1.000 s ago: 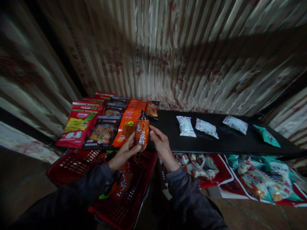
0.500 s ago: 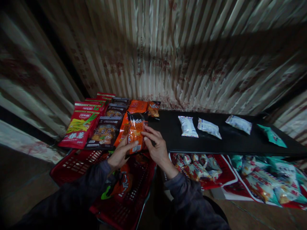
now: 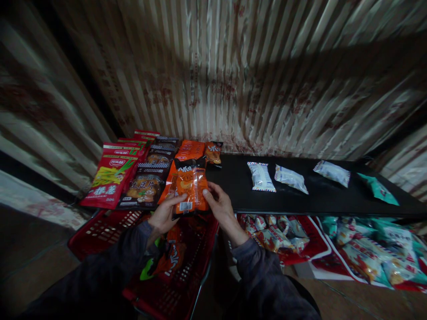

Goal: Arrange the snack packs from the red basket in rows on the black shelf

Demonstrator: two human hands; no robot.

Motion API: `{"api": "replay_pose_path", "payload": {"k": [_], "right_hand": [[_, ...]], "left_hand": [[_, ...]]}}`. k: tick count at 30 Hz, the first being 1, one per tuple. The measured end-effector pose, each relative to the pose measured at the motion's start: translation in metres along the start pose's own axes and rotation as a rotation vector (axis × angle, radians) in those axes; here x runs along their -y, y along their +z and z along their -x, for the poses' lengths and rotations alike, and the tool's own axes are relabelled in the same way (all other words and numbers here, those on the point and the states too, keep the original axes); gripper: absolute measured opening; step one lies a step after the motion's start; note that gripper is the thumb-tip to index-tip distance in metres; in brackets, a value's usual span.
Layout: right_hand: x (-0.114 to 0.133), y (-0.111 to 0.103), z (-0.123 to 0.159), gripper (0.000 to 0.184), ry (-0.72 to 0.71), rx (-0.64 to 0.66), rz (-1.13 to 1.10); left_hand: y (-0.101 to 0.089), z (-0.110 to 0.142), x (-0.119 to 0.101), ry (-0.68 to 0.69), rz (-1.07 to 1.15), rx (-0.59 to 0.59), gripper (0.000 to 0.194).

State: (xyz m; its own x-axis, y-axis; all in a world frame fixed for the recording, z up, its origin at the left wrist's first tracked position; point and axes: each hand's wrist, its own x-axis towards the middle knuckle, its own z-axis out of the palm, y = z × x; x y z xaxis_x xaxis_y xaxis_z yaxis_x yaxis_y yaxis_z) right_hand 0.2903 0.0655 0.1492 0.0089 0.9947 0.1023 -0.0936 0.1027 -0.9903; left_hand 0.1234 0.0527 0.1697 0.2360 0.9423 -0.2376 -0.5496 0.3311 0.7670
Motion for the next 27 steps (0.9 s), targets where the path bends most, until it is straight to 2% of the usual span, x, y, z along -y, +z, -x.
{"api": "replay_pose_path", "payload": {"k": [5,12,18,27], "right_hand": [[-0.002,0.001,0.000,0.042,0.040,-0.034,-0.055],[-0.006,0.002,0.000,0.038,0.036,-0.040,-0.059],[-0.005,0.003,0.001,0.038,0.010,-0.028,-0.032],[-0.011,0.001,0.000,0.040,-0.037,-0.041,0.046]], "left_hand": [[-0.004,-0.003,0.002,0.036,-0.092,-0.019,0.051],[-0.005,-0.006,0.000,0.064,-0.141,-0.028,0.046],[-0.004,-0.007,-0.003,0.043,-0.096,-0.099,0.037],[-0.007,-0.011,-0.002,0.034,-0.014,-0.111,0.022]]}}
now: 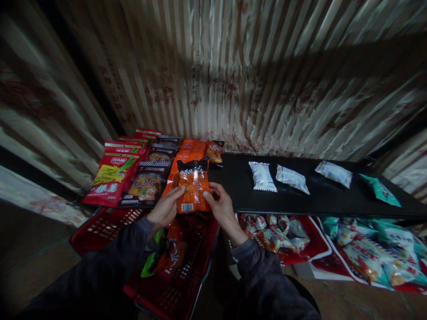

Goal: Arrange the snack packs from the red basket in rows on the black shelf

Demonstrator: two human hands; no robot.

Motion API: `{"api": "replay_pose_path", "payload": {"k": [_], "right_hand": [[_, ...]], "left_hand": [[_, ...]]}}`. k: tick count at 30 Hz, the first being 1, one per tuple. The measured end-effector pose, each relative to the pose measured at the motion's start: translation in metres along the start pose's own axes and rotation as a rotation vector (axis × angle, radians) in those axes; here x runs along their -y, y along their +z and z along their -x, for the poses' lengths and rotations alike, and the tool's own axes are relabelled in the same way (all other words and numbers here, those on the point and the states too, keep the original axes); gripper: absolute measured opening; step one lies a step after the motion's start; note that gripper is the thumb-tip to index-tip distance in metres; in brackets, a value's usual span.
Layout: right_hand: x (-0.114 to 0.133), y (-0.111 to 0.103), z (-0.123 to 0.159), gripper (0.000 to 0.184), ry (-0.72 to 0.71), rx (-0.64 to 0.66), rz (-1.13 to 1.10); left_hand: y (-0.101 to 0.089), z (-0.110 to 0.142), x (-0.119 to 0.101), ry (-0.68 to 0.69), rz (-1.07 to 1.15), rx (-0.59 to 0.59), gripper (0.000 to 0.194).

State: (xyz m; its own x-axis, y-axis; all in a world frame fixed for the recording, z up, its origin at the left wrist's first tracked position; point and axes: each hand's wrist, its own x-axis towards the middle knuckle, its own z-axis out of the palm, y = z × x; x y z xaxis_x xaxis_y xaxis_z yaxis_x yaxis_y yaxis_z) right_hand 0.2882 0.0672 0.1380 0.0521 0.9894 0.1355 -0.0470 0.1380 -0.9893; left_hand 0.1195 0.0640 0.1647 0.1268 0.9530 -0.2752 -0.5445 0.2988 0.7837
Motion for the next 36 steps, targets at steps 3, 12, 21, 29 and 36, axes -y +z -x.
{"api": "replay_pose_path", "payload": {"k": [3,12,21,29,36], "right_hand": [[0.000,-0.002,0.001,0.041,-0.103,-0.044,0.132],[0.009,-0.005,0.009,0.029,-0.479,-0.063,0.550],[0.006,-0.009,0.006,0.039,-0.485,-0.052,0.580],[0.008,-0.010,0.008,0.042,-0.301,-0.018,0.369],[0.018,-0.013,0.011,0.055,-0.255,0.108,0.254]], "left_hand": [[0.001,-0.001,0.002,0.002,0.009,-0.008,0.022],[0.004,0.004,0.007,0.058,-0.001,0.030,0.031],[0.007,0.008,0.006,0.093,0.072,0.192,0.055],[0.003,0.010,0.004,0.081,0.046,0.256,0.054],[0.001,0.011,0.004,0.099,0.029,0.295,0.047]]}}
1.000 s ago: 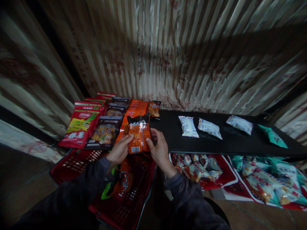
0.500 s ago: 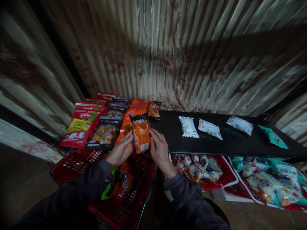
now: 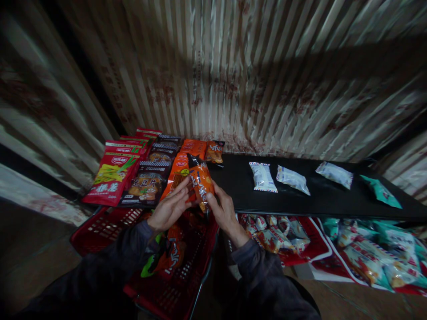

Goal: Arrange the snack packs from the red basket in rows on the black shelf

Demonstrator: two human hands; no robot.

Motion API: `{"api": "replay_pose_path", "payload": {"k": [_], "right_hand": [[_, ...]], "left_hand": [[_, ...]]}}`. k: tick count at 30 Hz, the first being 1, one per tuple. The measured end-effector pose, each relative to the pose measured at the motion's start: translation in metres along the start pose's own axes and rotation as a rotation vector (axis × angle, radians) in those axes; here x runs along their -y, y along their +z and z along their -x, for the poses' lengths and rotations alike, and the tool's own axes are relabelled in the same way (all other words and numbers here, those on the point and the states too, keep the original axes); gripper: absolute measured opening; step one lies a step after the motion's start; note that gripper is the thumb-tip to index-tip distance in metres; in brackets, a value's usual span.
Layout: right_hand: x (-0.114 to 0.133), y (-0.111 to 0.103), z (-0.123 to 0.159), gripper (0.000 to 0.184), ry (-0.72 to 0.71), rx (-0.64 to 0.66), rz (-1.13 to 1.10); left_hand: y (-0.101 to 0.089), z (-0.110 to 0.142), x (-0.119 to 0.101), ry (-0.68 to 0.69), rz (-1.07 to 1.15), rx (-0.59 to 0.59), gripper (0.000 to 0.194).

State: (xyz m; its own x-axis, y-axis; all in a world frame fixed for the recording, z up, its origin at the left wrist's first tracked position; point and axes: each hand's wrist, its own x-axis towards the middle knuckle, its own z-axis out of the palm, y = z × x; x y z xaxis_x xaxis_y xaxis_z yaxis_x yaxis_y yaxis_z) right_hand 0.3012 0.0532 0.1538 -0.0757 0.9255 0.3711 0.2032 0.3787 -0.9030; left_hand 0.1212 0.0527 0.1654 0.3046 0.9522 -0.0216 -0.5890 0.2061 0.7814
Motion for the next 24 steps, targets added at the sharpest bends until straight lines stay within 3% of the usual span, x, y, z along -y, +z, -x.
{"api": "replay_pose_path", "payload": {"k": [9,19,24], "right_hand": [[0.004,0.000,-0.003,0.085,0.103,0.152,-0.069],[-0.001,0.005,-0.003,0.046,0.278,-0.014,-0.445],[0.002,0.009,-0.005,0.040,0.382,-0.119,-0.646]], "left_hand": [[-0.001,-0.001,-0.002,0.022,-0.097,-0.015,0.053],[-0.005,-0.001,-0.004,0.089,-0.299,0.079,0.052],[-0.008,-0.002,-0.002,0.079,-0.365,0.076,0.058]]}}
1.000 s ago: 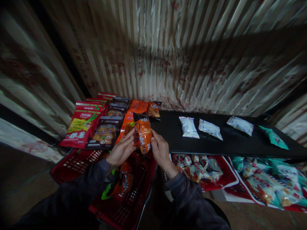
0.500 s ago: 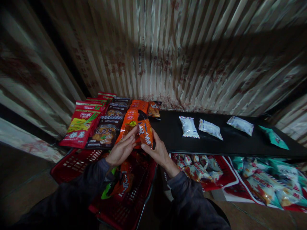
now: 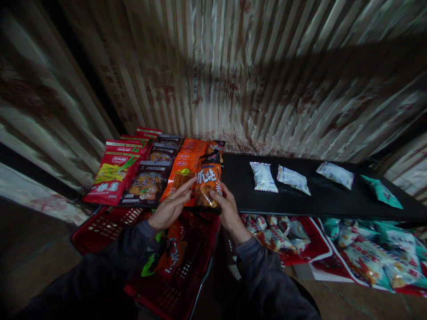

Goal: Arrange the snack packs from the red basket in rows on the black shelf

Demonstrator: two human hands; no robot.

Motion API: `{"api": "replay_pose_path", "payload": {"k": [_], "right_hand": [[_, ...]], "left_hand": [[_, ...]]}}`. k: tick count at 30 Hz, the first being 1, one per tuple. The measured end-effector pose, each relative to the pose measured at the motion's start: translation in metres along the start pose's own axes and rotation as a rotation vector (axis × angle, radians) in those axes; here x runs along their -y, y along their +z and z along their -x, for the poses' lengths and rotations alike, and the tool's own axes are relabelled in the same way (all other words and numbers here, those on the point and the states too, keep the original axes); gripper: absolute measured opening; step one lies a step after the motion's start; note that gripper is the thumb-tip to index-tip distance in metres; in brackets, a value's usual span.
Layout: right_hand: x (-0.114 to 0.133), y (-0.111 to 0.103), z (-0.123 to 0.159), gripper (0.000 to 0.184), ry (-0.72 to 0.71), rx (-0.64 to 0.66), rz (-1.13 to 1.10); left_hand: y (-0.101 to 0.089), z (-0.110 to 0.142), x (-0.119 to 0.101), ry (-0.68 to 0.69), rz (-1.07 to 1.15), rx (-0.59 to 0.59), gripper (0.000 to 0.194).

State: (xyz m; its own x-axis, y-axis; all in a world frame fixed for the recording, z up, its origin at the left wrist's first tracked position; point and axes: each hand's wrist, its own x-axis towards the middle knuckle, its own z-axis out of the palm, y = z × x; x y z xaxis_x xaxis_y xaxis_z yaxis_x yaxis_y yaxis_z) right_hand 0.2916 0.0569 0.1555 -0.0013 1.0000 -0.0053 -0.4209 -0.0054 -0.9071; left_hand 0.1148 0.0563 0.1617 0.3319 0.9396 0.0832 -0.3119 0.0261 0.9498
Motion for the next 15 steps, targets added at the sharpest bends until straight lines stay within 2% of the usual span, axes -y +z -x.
{"api": "replay_pose_path", "payload": {"k": [6,11,15], "right_hand": [[0.001,0.000,-0.002,0.042,0.076,-0.032,-0.125],[0.000,-0.002,-0.004,0.040,0.096,-0.054,-0.113],[0.000,-0.005,-0.007,0.041,0.143,-0.028,-0.039]], "left_hand": [[-0.001,0.001,0.003,-0.062,-0.020,0.052,0.068],[-0.002,-0.002,0.005,0.029,-0.070,0.074,0.072],[-0.006,-0.005,0.012,0.056,-0.152,0.062,0.068]]}}
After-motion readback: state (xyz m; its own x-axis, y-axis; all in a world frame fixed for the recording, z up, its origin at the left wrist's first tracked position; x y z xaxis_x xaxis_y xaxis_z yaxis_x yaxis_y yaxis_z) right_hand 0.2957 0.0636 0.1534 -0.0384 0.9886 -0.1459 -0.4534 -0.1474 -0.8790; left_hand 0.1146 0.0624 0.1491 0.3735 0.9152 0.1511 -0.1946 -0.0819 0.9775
